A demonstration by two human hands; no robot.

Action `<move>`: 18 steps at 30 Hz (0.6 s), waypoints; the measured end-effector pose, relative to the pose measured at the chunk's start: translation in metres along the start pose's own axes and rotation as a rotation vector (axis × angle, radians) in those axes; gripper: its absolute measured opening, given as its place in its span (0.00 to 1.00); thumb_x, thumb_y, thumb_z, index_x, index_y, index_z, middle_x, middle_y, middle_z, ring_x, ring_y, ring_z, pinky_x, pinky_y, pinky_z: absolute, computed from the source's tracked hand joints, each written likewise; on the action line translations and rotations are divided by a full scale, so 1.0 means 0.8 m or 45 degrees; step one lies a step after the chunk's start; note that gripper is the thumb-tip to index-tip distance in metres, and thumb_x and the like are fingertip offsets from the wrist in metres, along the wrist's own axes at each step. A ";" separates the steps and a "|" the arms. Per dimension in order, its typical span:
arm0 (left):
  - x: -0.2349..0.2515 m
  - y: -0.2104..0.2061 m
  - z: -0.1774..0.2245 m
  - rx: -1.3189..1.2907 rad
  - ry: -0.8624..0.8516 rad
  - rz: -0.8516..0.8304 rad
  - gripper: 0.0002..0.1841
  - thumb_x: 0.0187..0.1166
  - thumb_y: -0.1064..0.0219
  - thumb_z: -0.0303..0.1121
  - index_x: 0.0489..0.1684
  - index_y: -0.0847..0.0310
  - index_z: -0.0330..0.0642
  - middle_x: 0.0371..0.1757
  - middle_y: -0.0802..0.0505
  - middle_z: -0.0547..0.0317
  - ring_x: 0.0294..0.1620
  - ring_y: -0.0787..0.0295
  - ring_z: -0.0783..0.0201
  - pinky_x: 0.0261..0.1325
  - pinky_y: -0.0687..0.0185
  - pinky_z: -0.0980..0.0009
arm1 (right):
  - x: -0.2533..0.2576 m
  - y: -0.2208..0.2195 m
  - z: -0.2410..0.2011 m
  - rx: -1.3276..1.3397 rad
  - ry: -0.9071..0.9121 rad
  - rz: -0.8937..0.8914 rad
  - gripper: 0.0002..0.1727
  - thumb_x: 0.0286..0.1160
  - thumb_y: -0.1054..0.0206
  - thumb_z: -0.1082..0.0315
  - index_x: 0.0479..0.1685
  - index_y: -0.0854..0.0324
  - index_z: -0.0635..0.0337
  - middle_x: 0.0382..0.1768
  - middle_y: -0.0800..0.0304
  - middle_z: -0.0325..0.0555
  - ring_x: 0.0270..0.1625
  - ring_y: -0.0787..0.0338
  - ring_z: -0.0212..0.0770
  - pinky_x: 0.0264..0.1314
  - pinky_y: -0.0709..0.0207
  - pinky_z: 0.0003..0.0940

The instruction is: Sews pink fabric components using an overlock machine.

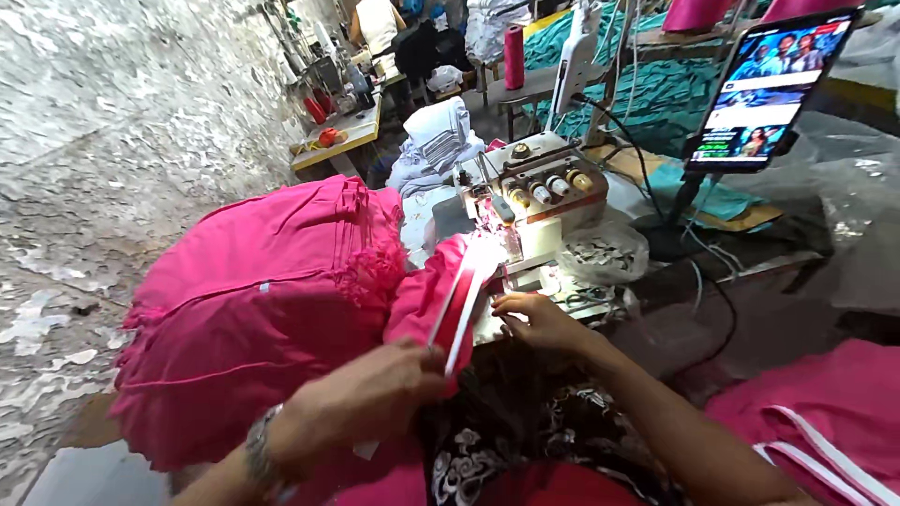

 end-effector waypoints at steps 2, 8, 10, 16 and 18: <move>-0.036 0.020 0.029 0.064 -0.111 0.219 0.07 0.74 0.36 0.29 0.32 0.11 0.50 0.38 0.09 0.59 0.39 0.10 0.58 0.44 0.18 0.57 | -0.006 0.005 0.002 -0.014 0.020 0.049 0.14 0.77 0.41 0.77 0.49 0.10 0.75 0.56 0.07 0.65 0.64 0.09 0.57 0.73 0.22 0.48; -0.194 0.067 -0.007 0.149 0.226 0.565 0.13 0.89 0.44 0.42 0.36 0.20 0.47 0.31 0.12 0.58 0.38 0.17 0.68 0.62 0.35 0.65 | -0.012 0.026 -0.007 0.014 0.019 0.369 0.14 0.78 0.39 0.73 0.47 0.09 0.71 0.48 0.05 0.60 0.55 0.07 0.48 0.65 0.17 0.43; -0.199 0.056 0.000 0.056 0.224 0.651 0.13 0.87 0.42 0.42 0.34 0.22 0.45 0.31 0.15 0.58 0.39 0.19 0.70 0.65 0.36 0.69 | -0.008 0.032 -0.026 0.048 0.121 0.569 0.12 0.75 0.36 0.73 0.43 0.10 0.72 0.44 0.05 0.57 0.51 0.06 0.41 0.61 0.16 0.36; -0.176 0.032 0.019 -0.552 0.082 0.876 0.12 0.89 0.40 0.43 0.36 0.22 0.48 0.40 0.13 0.71 0.55 0.19 0.83 0.76 0.36 0.77 | 0.024 0.016 -0.042 0.012 0.410 0.702 0.11 0.64 0.29 0.71 0.43 0.16 0.67 0.48 0.13 0.55 0.57 0.14 0.46 0.59 0.18 0.41; -0.171 0.029 0.019 -0.681 0.059 0.946 0.11 0.88 0.40 0.44 0.39 0.18 0.52 0.45 0.10 0.79 0.63 0.18 0.84 0.81 0.35 0.76 | 0.028 0.005 -0.028 -0.063 0.400 0.742 0.17 0.63 0.27 0.66 0.47 0.20 0.66 0.55 0.16 0.61 0.65 0.18 0.57 0.67 0.27 0.58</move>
Point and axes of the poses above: each hand's wrist, its own x-axis towards the middle knuckle, its own y-axis out of the back of the hand, z = x × y, the point moved 7 cm from there along x, towards the middle knuckle
